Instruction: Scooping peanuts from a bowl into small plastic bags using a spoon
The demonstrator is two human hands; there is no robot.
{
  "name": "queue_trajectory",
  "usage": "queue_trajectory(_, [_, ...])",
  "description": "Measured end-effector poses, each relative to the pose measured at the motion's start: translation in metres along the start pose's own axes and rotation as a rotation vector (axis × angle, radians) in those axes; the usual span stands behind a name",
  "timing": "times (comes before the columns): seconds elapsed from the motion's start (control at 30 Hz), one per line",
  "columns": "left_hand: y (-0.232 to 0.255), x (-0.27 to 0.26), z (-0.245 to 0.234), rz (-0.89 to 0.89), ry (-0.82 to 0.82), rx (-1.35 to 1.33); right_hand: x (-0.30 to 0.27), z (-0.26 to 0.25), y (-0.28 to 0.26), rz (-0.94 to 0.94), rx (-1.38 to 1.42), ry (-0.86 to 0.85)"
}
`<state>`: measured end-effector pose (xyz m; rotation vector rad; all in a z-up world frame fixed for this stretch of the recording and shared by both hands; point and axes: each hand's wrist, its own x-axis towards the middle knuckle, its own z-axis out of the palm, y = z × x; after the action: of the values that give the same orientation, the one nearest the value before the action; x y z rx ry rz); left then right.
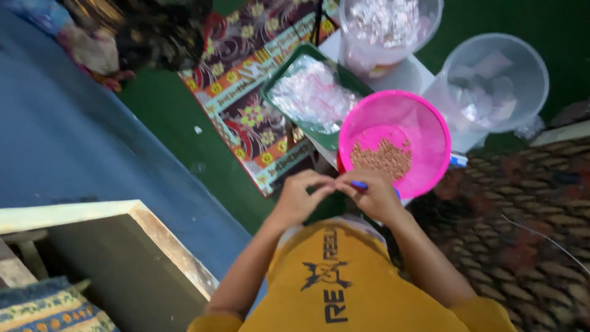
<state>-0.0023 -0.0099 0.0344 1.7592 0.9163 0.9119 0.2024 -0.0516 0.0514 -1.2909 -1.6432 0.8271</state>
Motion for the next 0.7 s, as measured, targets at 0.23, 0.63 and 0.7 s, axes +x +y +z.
queue_trajectory(0.23, [-0.029, -0.015, -0.011, -0.008, -0.061, 0.046, -0.010, 0.029, 0.010, 0.042, -0.058, -0.025])
queue_trajectory(0.63, [0.021, 0.014, 0.034, -0.142, 0.055, -0.095, -0.002, -0.069, 0.057, 0.255, 0.187, 0.463])
queue_trajectory(0.7, [0.019, 0.022, 0.039, -0.192, -0.041, 0.004, 0.020, -0.132, -0.004, 0.377, 0.379, 0.856])
